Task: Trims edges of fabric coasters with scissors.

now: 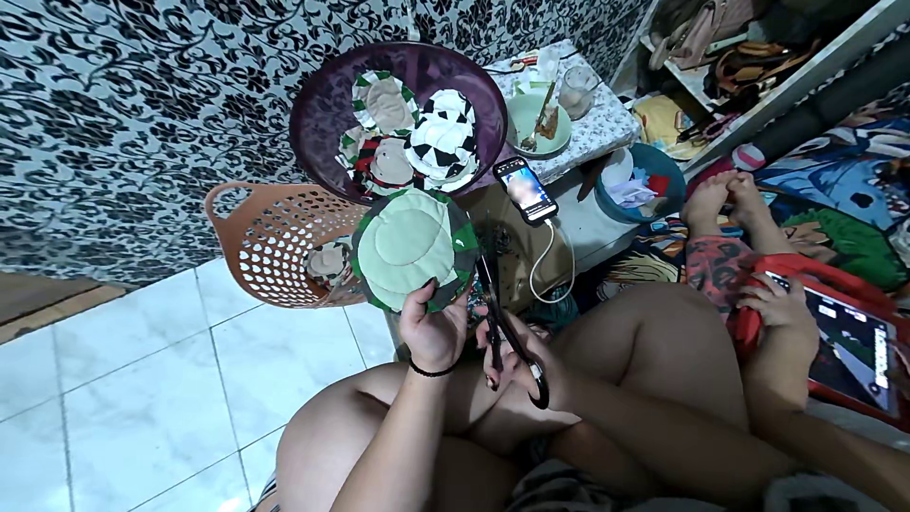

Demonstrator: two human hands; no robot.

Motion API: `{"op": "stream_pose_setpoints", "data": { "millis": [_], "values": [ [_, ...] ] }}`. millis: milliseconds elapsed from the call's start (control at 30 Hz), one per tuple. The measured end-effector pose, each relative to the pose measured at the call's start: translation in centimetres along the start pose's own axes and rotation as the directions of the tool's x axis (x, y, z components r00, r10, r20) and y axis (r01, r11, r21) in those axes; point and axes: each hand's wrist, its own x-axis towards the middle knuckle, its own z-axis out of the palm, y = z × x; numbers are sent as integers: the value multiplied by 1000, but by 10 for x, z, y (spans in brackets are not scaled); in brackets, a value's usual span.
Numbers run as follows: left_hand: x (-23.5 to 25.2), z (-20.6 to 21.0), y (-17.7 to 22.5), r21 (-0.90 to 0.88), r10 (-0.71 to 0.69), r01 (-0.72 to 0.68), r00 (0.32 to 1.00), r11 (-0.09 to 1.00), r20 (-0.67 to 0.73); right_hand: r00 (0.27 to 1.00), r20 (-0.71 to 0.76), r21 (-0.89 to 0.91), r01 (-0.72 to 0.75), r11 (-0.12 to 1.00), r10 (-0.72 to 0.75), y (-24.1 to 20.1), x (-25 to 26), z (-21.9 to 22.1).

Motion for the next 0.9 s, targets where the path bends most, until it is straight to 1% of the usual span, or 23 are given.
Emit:
{"op": "stream_pose_setpoints", "data": {
  "millis": [67, 167, 267, 400, 500, 567, 667, 767, 900],
  "values": [
    [-1, 0, -1, 15, 11, -11, 1000, 1000, 3, 1000, 20, -7, 11, 1000, -11, 5, 1, 0],
    [-2, 1, -2, 39, 38, -38, 999, 999, -4, 999, 27, -8, -24, 1000, 24, 3, -1, 2],
    [-2, 0, -4, 106, 61, -63, 998, 992, 22, 998, 25, 5, -52, 999, 52, 0, -1, 3],
    [-1, 4, -7, 187, 79, -62, 993, 980, -85, 997, -24, 34, -74, 997, 75, -2, -2, 7],
    [-1, 7, -12, 253, 149, -117, 982, 960, -111, 995, -49, 10, -83, 996, 84, -3, -3, 9],
    [-2, 9, -14, 304, 178, -131, 975, 944, -135, 995, -55, -12, -79, 997, 78, -4, -3, 9],
    [-2, 10, -16, 333, 217, -158, 965, 930, -147, 996, -64, -11, -59, 998, 58, -4, -4, 11],
    [-1, 7, -19, 362, 244, -184, 961, 914, -129, 996, -77, -14, -49, 999, 47, -4, -4, 11],
    [-1, 7, -20, 369, 242, -176, 961, 912, -138, 991, -100, -10, -89, 996, 88, -8, -4, 12]
  ]
}}
